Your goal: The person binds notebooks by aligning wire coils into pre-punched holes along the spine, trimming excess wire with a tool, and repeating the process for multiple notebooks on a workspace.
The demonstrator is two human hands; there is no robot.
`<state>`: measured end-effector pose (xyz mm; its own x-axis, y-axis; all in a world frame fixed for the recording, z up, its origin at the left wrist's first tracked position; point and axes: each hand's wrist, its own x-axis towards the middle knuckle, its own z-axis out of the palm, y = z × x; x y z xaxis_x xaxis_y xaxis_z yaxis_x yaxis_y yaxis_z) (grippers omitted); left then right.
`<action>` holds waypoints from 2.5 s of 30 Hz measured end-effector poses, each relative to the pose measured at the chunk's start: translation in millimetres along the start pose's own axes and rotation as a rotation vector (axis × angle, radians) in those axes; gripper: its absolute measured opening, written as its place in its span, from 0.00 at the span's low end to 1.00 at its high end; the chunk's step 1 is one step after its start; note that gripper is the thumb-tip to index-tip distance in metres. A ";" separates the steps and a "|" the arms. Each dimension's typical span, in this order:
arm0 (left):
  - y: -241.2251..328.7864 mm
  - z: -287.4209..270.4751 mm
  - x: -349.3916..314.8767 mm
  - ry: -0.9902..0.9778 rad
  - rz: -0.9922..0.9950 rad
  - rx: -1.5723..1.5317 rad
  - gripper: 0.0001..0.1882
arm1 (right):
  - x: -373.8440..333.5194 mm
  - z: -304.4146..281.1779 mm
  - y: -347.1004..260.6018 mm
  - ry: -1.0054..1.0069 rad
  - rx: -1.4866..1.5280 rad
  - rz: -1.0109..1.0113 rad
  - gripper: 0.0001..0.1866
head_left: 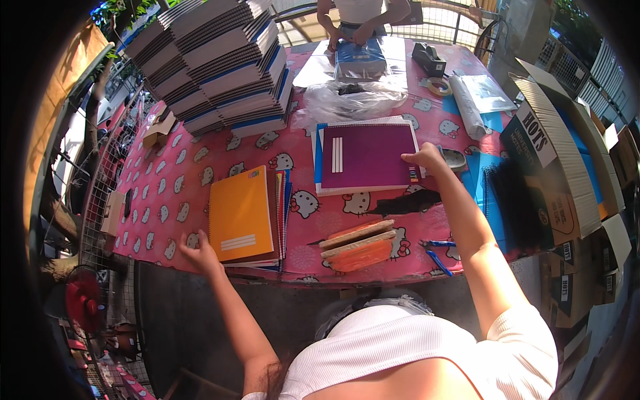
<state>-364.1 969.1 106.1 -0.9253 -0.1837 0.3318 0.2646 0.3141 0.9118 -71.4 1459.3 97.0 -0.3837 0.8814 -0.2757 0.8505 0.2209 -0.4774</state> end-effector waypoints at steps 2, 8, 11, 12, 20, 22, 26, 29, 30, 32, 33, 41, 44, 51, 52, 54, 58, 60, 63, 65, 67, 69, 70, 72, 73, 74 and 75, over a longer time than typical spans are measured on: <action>29.0 26.0 -3.8 -0.224 -0.026 -0.244 0.22 | 7.3 8.3 4.7 0.056 0.128 -0.015 0.33; 110.4 123.9 -76.9 -0.532 -0.018 -0.525 0.24 | -72.2 -3.2 -39.8 0.566 0.202 -0.536 0.18; 126.8 152.6 -92.5 -0.554 0.011 -0.423 0.26 | -103.6 -18.5 -36.4 0.165 0.789 -0.768 0.16; 140.4 159.4 -87.3 -0.739 0.022 -0.603 0.27 | -101.5 -19.0 -35.3 0.185 0.785 -0.751 0.16; 134.5 181.8 -82.4 -0.829 0.446 -0.518 0.30 | -41.6 25.3 -28.5 0.182 0.930 -0.953 0.26; 117.2 180.6 -96.0 -0.868 0.273 -0.462 0.31 | -38.8 48.6 -19.0 -0.048 0.905 -0.656 0.31; 96.3 181.6 -107.6 -0.926 0.131 -0.505 0.33 | -39.4 74.4 -4.1 0.186 0.657 -0.690 0.35; 110.3 160.6 -107.2 -0.841 0.194 -0.106 0.31 | -51.1 67.1 -7.1 0.152 0.415 -0.451 0.32; 105.2 146.5 -98.8 -0.685 0.274 0.099 0.30 | -67.1 64.5 -19.2 0.134 0.421 -0.476 0.32; 118.9 118.2 -119.5 -0.602 0.223 -0.090 0.25 | -118.0 46.7 0.0 0.106 0.727 -0.838 0.28; 161.2 87.9 -137.3 -0.783 -0.046 -0.443 0.24 | -144.3 28.3 14.1 0.038 0.694 -0.726 0.28; 138.2 22.9 -170.4 -0.787 0.095 -0.297 0.35 | -179.0 104.0 61.8 -0.043 0.826 -0.624 0.16; 171.1 29.4 -195.1 -0.447 0.488 -0.105 0.42 | -204.9 114.4 52.5 -0.296 1.073 -0.250 0.13; 194.5 57.9 -223.5 -1.036 1.076 0.372 0.30 | -164.0 43.1 102.2 0.330 0.173 -0.675 0.13; 196.9 56.9 -221.7 -1.056 1.016 0.301 0.27 | -126.3 17.5 127.6 0.285 0.317 -0.270 0.14; 198.5 61.0 -222.6 -1.143 0.962 0.230 0.24 | -73.2 -20.5 191.1 0.650 -0.095 0.024 0.15; 201.6 65.6 -226.7 -1.035 0.975 0.067 0.12 | -56.3 -29.9 238.2 0.600 -0.136 -0.088 0.12; 211.2 55.5 -236.5 -0.851 0.970 0.194 0.10 | -95.5 -25.0 182.1 0.490 0.108 -0.204 0.08; 206.1 55.2 -243.0 -0.768 0.918 0.199 0.09 | -173.6 -25.4 110.5 0.313 0.336 -0.767 0.18; 196.5 55.0 -242.8 -0.833 0.853 0.119 0.10 | -219.3 -38.5 66.3 0.017 0.463 -0.723 0.20; 193.6 57.9 -241.5 -0.942 0.839 -0.002 0.12 | -232.1 -38.5 59.9 0.030 0.552 -0.819 0.20; 197.1 57.4 -241.8 -0.939 0.853 0.002 0.11 | -242.1 -37.4 50.3 0.077 0.685 -0.870 0.17; 199.1 56.9 -242.0 -0.937 0.865 0.006 0.11 | -245.3 -41.1 46.2 0.078 0.686 -0.869 0.17; 202.7 55.9 -242.8 -0.951 0.839 0.014 0.10 | -249.9 -48.9 40.4 0.140 0.589 -0.850 0.17; 203.6 55.3 -243.4 -0.962 0.813 0.023 0.10 | -250.5 -50.1 39.4 0.141 0.589 -0.846 0.17; 204.7 55.0 -243.8 -0.964 0.816 0.023 0.10 | -249.9 -51.5 38.3 0.145 0.572 -0.873 0.18; 205.5 54.7 -244.2 -0.955 0.808 0.011 0.10 | -249.4 -53.2 37.0 0.149 0.554 -0.899 0.18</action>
<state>-98.6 1129.5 199.2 -0.3277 0.8121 0.4828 0.8502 0.0306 0.5255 74.9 1269.9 192.5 -0.7094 0.5396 0.4534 -0.0199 0.6277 -0.7782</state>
